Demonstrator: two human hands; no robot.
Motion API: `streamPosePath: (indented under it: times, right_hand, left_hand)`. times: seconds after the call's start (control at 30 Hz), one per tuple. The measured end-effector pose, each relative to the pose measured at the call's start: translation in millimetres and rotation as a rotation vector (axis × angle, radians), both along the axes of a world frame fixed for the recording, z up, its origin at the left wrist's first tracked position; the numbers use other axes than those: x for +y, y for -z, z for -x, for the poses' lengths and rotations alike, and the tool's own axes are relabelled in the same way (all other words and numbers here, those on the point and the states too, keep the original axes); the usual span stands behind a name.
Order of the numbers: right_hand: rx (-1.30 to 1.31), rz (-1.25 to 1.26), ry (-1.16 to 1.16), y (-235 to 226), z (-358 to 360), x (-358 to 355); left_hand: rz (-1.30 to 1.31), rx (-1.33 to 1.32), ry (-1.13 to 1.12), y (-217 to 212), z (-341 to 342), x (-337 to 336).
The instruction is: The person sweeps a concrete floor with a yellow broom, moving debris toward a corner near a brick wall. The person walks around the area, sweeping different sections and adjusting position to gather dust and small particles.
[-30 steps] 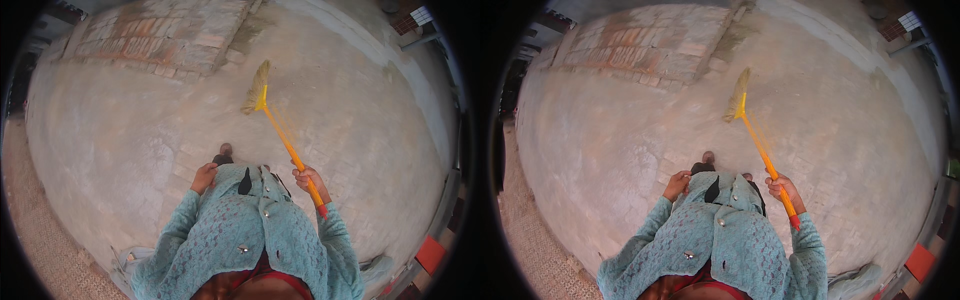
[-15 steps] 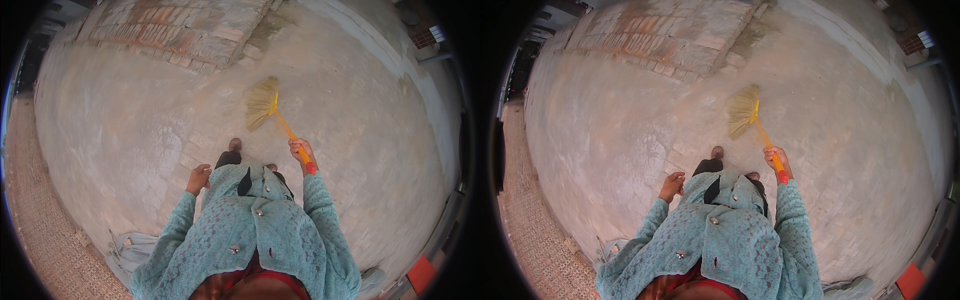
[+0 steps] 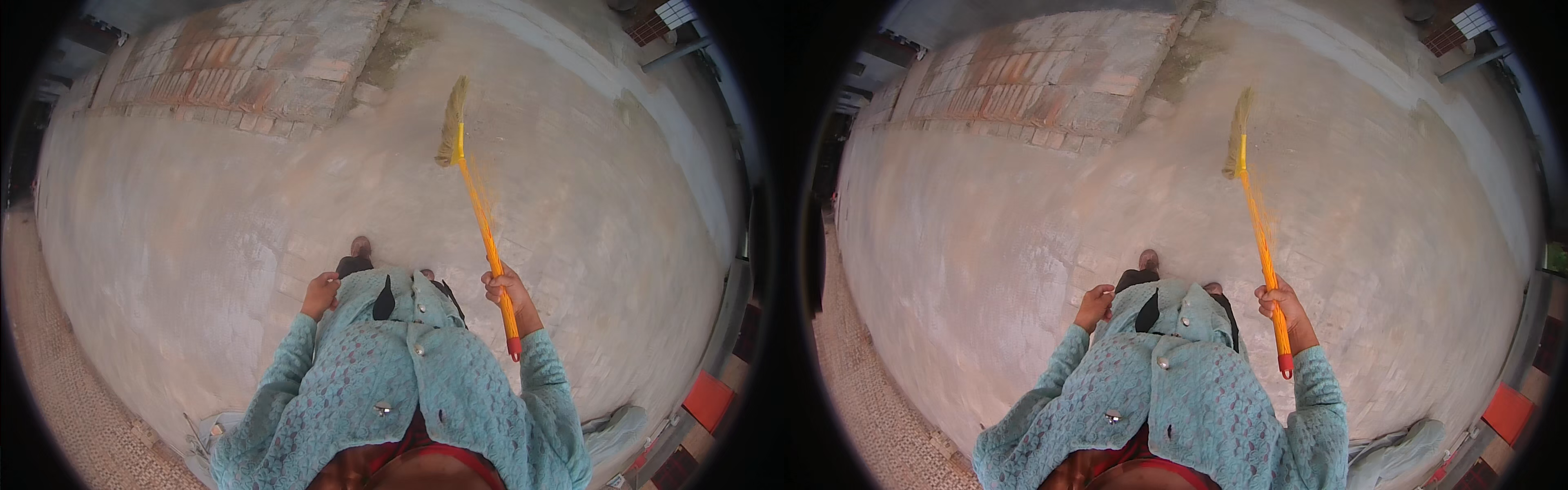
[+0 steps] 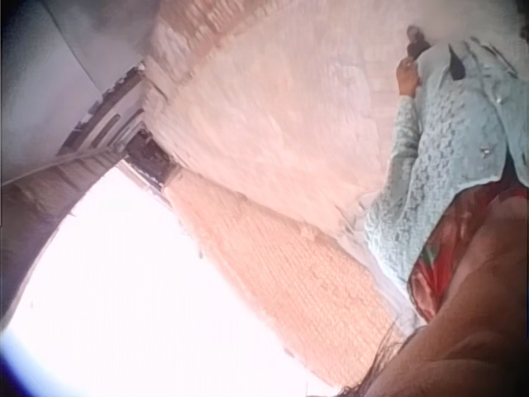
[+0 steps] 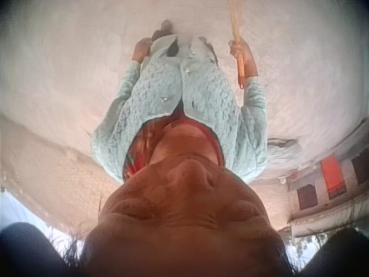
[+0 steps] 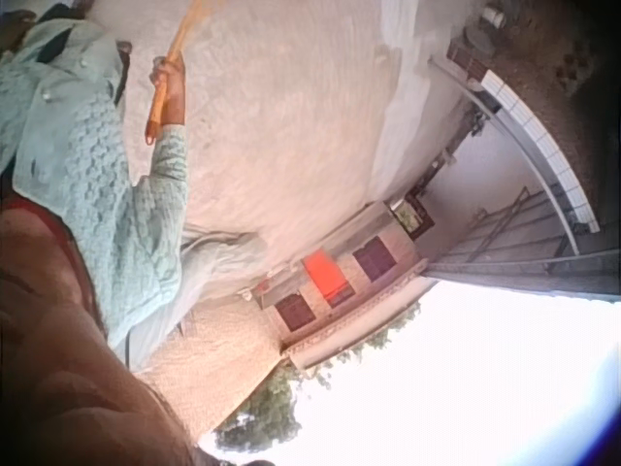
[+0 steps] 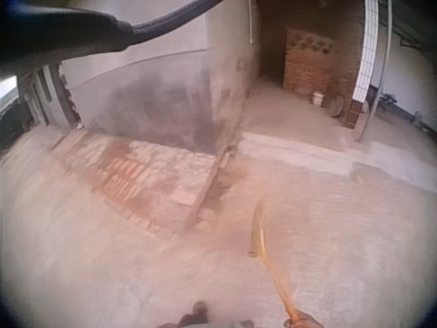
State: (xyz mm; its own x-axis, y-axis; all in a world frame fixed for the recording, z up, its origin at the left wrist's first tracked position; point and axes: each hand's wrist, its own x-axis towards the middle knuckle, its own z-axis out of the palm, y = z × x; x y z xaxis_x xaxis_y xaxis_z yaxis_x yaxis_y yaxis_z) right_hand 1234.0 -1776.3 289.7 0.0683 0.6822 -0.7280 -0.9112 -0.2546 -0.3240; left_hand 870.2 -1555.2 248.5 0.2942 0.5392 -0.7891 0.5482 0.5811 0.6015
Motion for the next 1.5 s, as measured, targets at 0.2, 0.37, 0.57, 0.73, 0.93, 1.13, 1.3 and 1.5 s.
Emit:
streamPosePath:
  times: [0.2, 0.37, 0.57, 0.73, 0.93, 1.13, 1.3, 1.5]
  right_hand:
    - [0.177, 0.106, -0.061, 31.2, 54.1, -48.5]
    - [0.133, 0.227, -0.105, 57.0, 47.4, -59.4]
    - [-0.318, 0.313, -0.240, 43.6, -0.4, -21.0]
    - [-0.421, 0.193, -0.182, 27.5, -0.1, 21.5]
    - [-0.056, -0.112, -0.106, 23.6, 10.2, 35.4]
    - [0.328, -0.216, -0.155, 43.5, 37.7, 88.2]
    - [0.416, -0.047, -0.271, 89.9, 35.1, 159.3]
    - [0.310, -0.020, -0.104, 112.9, -29.0, 180.7]
  left_hand:
    - [-0.033, -0.075, 0.107, -30.8, -20.1, 12.7]
    - [-0.031, -0.379, 0.309, -112.2, -65.0, 33.1]
    - [-0.107, -1.284, 0.923, -241.5, -135.1, 48.7]
    - [0.052, -1.912, 1.326, -306.8, -178.0, 5.6]
    - [0.125, -2.130, 1.289, -318.8, -189.6, -42.0]
    - [0.118, -2.179, 1.418, -312.7, -187.1, -8.6]
    - [0.134, -2.268, 1.322, -294.8, -191.7, 39.6]
    - [0.180, -2.363, 1.073, -260.1, -193.1, 91.0]
